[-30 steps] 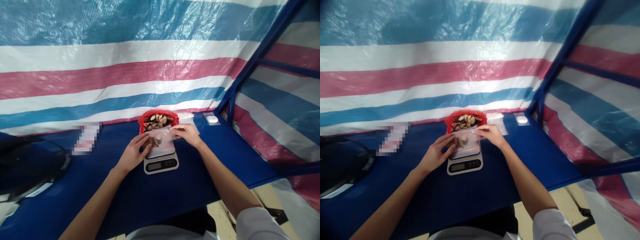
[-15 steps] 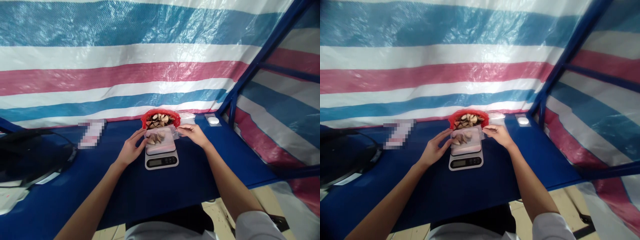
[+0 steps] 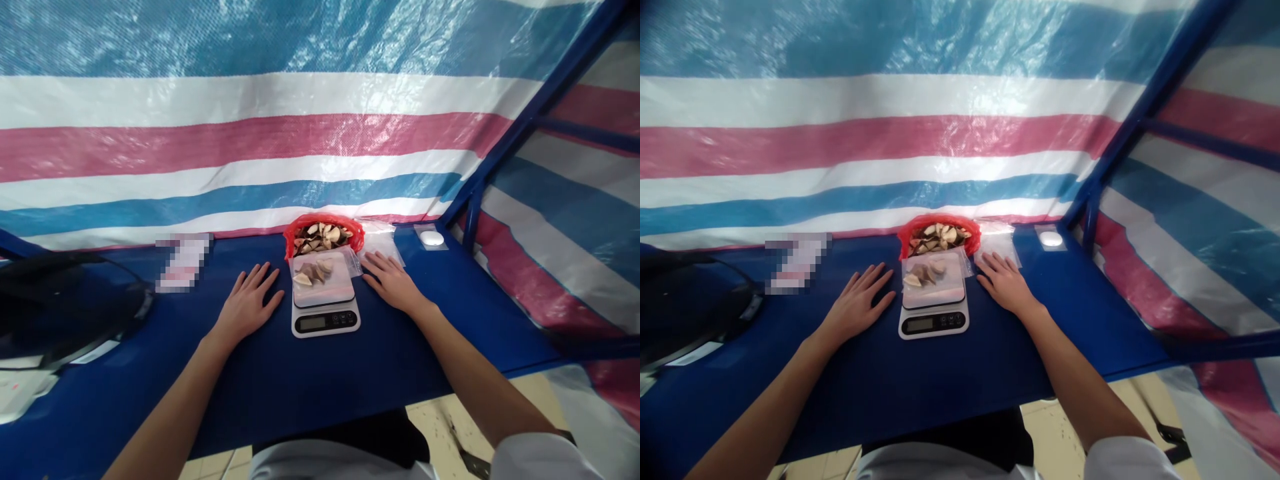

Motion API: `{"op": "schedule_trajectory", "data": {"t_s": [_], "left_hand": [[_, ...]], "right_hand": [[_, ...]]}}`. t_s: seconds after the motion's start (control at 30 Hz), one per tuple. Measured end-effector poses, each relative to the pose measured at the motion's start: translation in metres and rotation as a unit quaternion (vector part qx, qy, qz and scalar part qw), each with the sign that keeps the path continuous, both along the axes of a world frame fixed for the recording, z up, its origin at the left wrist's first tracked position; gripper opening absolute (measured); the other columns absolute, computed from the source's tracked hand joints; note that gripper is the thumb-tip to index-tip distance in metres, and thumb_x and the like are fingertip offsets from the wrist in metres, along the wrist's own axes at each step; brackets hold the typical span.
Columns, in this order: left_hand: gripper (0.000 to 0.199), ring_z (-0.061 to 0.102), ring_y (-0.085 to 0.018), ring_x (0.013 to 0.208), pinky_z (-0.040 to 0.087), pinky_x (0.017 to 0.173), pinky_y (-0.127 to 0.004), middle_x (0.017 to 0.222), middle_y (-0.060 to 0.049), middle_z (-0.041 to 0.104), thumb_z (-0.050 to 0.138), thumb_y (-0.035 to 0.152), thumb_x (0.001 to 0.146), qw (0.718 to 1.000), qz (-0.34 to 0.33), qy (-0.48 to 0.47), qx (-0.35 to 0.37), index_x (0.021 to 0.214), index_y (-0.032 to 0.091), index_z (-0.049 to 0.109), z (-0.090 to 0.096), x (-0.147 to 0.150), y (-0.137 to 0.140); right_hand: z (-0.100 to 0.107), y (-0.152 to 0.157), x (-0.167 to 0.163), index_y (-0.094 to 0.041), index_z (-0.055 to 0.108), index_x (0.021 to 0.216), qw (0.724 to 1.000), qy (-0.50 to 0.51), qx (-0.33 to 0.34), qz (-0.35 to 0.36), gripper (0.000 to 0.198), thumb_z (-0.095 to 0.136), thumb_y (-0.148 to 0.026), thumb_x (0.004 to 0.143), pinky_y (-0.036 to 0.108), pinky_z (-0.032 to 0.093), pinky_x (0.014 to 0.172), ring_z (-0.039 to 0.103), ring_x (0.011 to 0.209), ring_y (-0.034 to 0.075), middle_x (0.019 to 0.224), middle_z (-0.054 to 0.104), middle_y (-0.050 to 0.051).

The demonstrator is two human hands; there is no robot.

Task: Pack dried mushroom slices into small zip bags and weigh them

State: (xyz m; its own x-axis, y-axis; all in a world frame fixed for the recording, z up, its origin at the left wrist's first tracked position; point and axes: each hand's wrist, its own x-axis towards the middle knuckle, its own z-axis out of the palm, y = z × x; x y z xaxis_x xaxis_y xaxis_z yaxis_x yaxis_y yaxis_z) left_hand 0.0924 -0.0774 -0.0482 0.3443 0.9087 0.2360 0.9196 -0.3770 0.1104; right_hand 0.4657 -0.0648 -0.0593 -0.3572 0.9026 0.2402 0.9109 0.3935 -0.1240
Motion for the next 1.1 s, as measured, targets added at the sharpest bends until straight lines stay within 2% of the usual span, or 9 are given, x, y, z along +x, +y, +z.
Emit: {"op": "schedule_trajectory", "data": {"t_s": [0.3, 0.53, 0.87, 1.1], "left_hand": [[0.059, 0.039, -0.037, 0.147, 0.03, 0.12, -0.062, 0.157, -0.013, 0.045, 0.042, 0.054, 0.099, 0.999, -0.012, -0.033, 0.012, 0.147, 0.022, 0.055, -0.004, -0.0023, 0.0014], [0.06, 0.039, -0.036, 0.148, 0.029, 0.121, -0.06, 0.158, -0.012, 0.045, 0.043, 0.055, 0.099, 0.999, -0.01, -0.033, 0.008, 0.148, 0.023, 0.054, -0.004, -0.0016, 0.001], [0.062, 0.038, -0.037, 0.148, 0.03, 0.12, -0.061, 0.157, -0.014, 0.046, 0.04, 0.055, 0.099, 1.0, -0.009, -0.029, 0.01, 0.147, 0.02, 0.055, -0.0035, -0.0009, 0.0017], [0.058, 0.04, -0.037, 0.147, 0.03, 0.12, -0.061, 0.156, -0.013, 0.048, 0.044, 0.056, 0.097, 0.999, -0.005, -0.051, 0.006, 0.144, 0.023, 0.058, -0.0047, -0.0015, 0.0037]], "right_hand": [[0.0004, 0.0005, 0.002, -0.03, 0.046, 0.154, 1.0, 0.012, -0.02, 0.006, 0.051, 0.038, -0.044, 0.105, 0.054, 0.03, 0.123, 0.036, 0.15, 0.03, 0.161, 0.041, 0.005], [0.0022, -0.0001, 0.0019, -0.028, 0.046, 0.153, 0.999, 0.008, -0.034, 0.006, 0.051, 0.037, -0.043, 0.105, 0.054, 0.029, 0.123, 0.033, 0.152, 0.03, 0.162, 0.039, 0.005], [0.0011, 0.0001, 0.0026, -0.028, 0.047, 0.153, 0.999, 0.014, -0.03, 0.006, 0.051, 0.036, -0.045, 0.105, 0.054, 0.029, 0.123, 0.033, 0.152, 0.03, 0.162, 0.04, 0.005], [0.0028, 0.0013, 0.003, -0.027, 0.046, 0.153, 0.999, 0.036, -0.023, 0.006, 0.052, 0.04, -0.045, 0.104, 0.054, 0.031, 0.123, 0.037, 0.15, 0.03, 0.159, 0.044, 0.006]]}}
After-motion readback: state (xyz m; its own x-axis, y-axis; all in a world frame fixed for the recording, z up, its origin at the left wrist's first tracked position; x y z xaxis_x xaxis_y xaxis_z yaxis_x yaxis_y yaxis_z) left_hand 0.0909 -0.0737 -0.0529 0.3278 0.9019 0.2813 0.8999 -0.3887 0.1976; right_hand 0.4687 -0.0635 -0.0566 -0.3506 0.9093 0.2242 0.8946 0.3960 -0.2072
